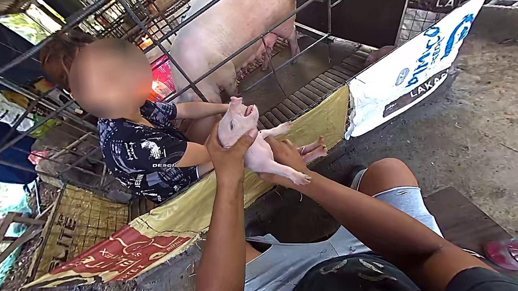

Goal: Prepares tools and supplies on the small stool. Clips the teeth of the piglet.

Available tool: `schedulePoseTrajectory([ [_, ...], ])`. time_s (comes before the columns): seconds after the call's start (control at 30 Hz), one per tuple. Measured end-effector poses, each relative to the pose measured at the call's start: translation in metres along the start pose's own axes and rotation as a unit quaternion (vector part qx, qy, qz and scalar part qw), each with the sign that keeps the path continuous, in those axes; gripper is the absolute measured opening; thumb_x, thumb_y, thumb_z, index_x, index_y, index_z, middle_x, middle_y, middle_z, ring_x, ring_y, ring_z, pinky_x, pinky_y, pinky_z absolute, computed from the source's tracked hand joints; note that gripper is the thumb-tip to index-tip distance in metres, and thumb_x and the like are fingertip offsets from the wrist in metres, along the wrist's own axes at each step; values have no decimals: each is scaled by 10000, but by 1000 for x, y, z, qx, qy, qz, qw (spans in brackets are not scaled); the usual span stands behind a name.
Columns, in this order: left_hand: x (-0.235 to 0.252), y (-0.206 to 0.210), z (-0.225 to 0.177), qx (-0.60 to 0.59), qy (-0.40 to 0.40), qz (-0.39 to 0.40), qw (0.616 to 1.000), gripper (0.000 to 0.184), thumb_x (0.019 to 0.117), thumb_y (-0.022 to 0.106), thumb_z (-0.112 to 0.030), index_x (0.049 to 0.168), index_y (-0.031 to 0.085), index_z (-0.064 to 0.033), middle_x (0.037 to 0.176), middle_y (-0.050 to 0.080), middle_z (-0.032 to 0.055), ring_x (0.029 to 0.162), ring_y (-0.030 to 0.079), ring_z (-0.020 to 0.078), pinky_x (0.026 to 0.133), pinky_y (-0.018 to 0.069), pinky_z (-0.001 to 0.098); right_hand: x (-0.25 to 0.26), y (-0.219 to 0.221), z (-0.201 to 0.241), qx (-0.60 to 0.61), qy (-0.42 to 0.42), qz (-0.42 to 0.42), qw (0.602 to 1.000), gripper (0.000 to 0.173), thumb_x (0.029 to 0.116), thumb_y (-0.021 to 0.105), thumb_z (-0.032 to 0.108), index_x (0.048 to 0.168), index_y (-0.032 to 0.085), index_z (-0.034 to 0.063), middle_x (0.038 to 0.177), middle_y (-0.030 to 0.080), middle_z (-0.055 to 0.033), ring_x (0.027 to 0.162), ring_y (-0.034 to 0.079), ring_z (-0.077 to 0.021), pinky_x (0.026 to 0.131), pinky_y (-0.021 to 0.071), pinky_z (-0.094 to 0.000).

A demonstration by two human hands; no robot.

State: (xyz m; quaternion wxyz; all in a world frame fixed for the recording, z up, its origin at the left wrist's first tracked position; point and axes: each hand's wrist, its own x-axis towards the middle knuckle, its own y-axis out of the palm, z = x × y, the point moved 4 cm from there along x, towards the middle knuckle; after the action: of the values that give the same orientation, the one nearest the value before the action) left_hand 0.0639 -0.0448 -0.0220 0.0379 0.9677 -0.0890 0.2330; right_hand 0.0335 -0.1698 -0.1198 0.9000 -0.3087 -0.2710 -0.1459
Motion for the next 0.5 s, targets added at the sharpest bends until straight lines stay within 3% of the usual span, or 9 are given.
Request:
schedulePoseTrajectory([
  [0.17,-4,-14,-3,-77,90,-49,992,579,729,867,-47,1242,600,-17,1107,712,112,1002,710,224,895,614,437,8,1,11,-8,16,50,999,623,752,809,538,1181,662,112,1057,720,-47,1028,677,-203,1037,454,-540],
  [0.37,11,-30,1,-137,103,-84,982,432,817,780,-35,1209,611,34,1066,708,154,973,705,237,876,607,442,13,10,21,5,28,53,998,636,726,829,535,1204,662,151,1101,713,-17,1054,667,-178,1069,438,-547],
  [0.43,9,-30,-2,-118,109,-86,983,450,800,788,-6,1214,616,32,1063,717,137,961,711,220,857,617,422,13,9,26,4,41,63,997,643,743,823,496,1243,668,122,1173,712,-62,1112,663,-230,1074,431,-571],
  [0.5,6,-33,-7,-66,110,-92,988,505,783,809,9,1242,599,6,1082,716,98,971,710,199,855,623,409,15,7,36,8,46,81,996,584,759,826,469,1174,726,71,1195,715,-132,1164,650,-305,1089,416,-605],
])
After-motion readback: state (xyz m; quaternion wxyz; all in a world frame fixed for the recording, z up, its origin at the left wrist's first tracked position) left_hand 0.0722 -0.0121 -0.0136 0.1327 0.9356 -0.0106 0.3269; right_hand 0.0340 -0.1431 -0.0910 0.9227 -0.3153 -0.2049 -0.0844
